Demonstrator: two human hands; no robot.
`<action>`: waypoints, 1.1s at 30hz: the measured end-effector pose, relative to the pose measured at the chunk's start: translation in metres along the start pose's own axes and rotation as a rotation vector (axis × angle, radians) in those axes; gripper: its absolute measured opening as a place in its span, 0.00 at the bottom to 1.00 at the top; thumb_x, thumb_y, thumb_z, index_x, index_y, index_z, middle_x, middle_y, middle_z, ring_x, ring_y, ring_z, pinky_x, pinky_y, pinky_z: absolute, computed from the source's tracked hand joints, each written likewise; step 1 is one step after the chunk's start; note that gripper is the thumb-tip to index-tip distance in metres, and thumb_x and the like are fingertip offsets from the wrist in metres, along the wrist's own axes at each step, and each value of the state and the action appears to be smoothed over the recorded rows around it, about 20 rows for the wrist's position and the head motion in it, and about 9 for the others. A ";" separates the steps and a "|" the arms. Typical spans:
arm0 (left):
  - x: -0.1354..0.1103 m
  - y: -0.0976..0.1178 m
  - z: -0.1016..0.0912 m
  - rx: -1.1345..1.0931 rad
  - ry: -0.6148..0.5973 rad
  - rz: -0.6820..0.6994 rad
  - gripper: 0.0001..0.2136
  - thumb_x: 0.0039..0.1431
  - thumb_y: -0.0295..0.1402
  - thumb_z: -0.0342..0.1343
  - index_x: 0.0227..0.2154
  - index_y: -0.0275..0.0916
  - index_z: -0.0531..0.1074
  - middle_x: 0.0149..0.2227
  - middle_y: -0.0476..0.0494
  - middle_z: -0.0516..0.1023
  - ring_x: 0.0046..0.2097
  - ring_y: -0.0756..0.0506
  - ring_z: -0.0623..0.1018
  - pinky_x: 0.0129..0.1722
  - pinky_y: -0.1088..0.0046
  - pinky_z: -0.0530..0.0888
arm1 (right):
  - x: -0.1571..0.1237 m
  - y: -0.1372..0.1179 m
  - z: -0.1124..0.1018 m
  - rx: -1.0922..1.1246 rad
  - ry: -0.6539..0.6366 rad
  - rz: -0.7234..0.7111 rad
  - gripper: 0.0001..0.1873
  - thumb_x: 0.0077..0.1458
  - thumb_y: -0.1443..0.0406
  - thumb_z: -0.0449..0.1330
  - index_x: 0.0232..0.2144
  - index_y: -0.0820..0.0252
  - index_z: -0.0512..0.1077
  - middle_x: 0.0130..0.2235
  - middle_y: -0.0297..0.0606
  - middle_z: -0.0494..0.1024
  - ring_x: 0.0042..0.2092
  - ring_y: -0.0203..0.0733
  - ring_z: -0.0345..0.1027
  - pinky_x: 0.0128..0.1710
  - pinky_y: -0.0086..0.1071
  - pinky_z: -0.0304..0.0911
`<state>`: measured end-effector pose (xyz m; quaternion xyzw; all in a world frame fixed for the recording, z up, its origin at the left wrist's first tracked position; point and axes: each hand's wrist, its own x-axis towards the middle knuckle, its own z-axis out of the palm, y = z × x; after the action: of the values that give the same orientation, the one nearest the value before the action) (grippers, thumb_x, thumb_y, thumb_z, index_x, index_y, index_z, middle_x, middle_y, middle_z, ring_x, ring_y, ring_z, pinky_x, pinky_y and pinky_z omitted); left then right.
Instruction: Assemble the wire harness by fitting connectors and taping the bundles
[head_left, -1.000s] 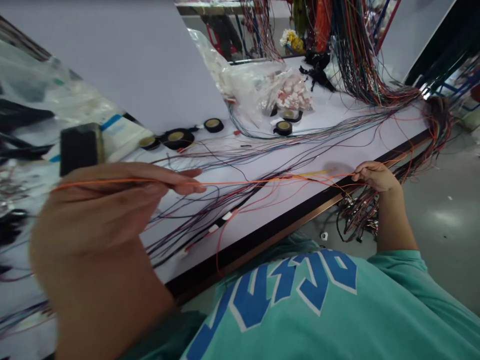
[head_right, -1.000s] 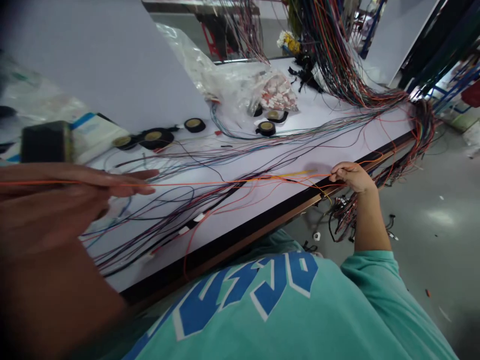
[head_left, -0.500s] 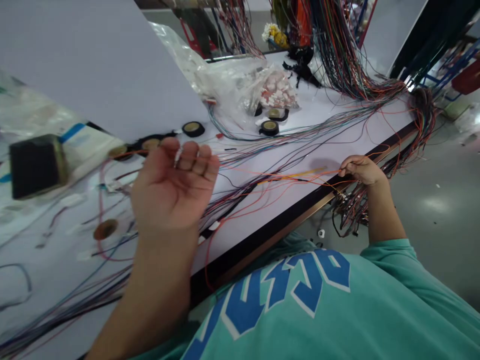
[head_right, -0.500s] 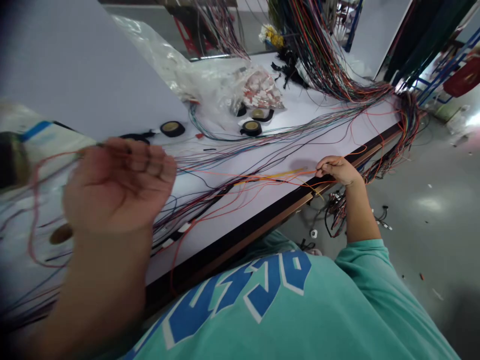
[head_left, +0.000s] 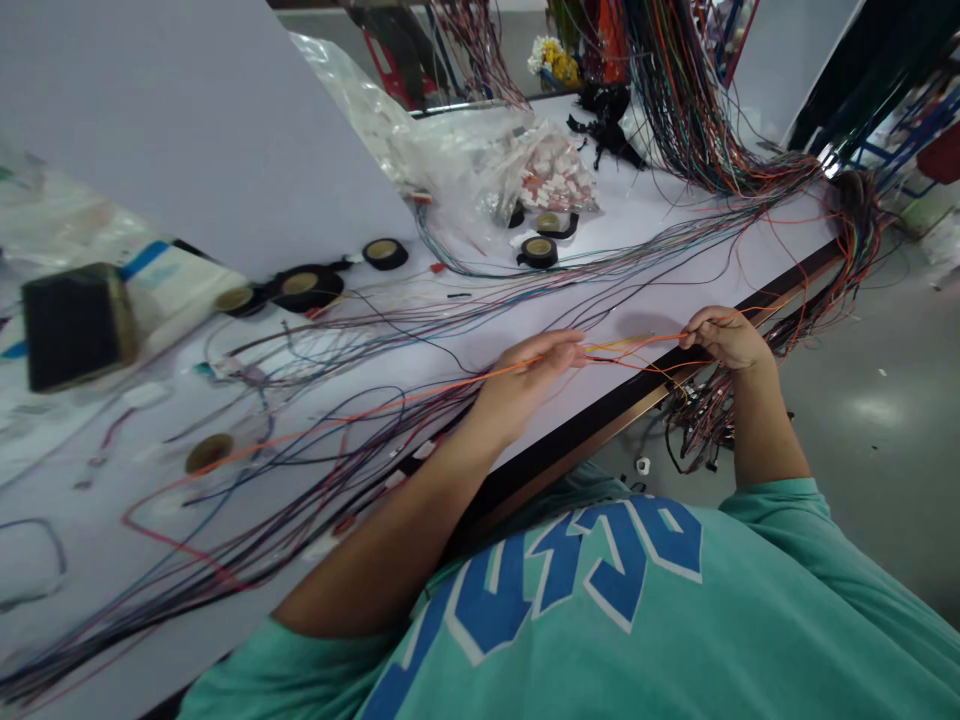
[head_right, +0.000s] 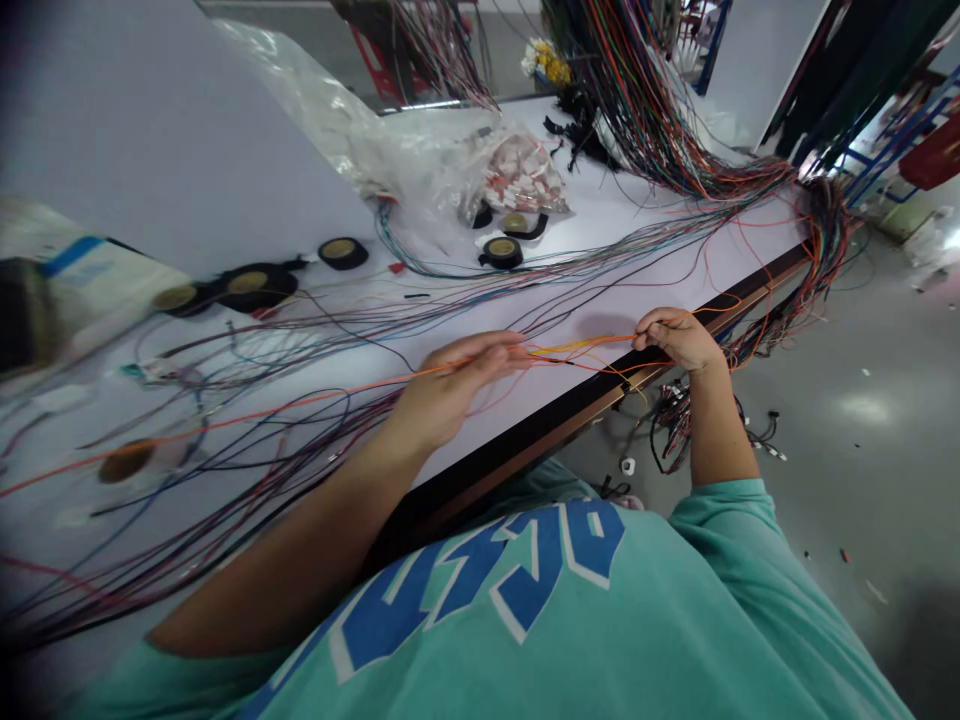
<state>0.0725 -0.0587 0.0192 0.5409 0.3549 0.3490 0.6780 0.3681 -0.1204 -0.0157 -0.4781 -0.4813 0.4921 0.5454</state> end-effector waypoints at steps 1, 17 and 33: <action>0.003 0.001 0.006 0.019 -0.027 -0.052 0.17 0.43 0.44 0.67 0.32 0.37 0.77 0.32 0.42 0.80 0.36 0.46 0.79 0.39 0.72 0.74 | 0.001 0.000 0.001 -0.003 0.003 -0.002 0.22 0.34 0.50 0.72 0.25 0.60 0.74 0.22 0.33 0.77 0.26 0.35 0.73 0.31 0.29 0.71; 0.029 0.027 0.033 -0.333 -0.030 -0.802 0.19 0.66 0.22 0.37 0.22 0.31 0.67 0.15 0.49 0.69 0.09 0.61 0.52 0.07 0.88 0.46 | 0.003 -0.001 0.002 -0.091 0.058 -0.079 0.21 0.37 0.49 0.70 0.25 0.60 0.77 0.24 0.35 0.78 0.28 0.35 0.74 0.33 0.28 0.70; 0.008 0.037 0.002 -0.315 -0.397 -0.484 0.17 0.54 0.35 0.58 0.13 0.34 0.69 0.18 0.47 0.71 0.11 0.59 0.58 0.09 0.83 0.51 | 0.009 0.007 0.000 -0.110 0.117 -0.038 0.24 0.35 0.47 0.70 0.25 0.61 0.75 0.24 0.34 0.77 0.29 0.33 0.73 0.34 0.29 0.70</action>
<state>0.0751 -0.0469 0.0547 0.3874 0.2758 0.1168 0.8719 0.3681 -0.1107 -0.0222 -0.5263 -0.4838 0.4257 0.5547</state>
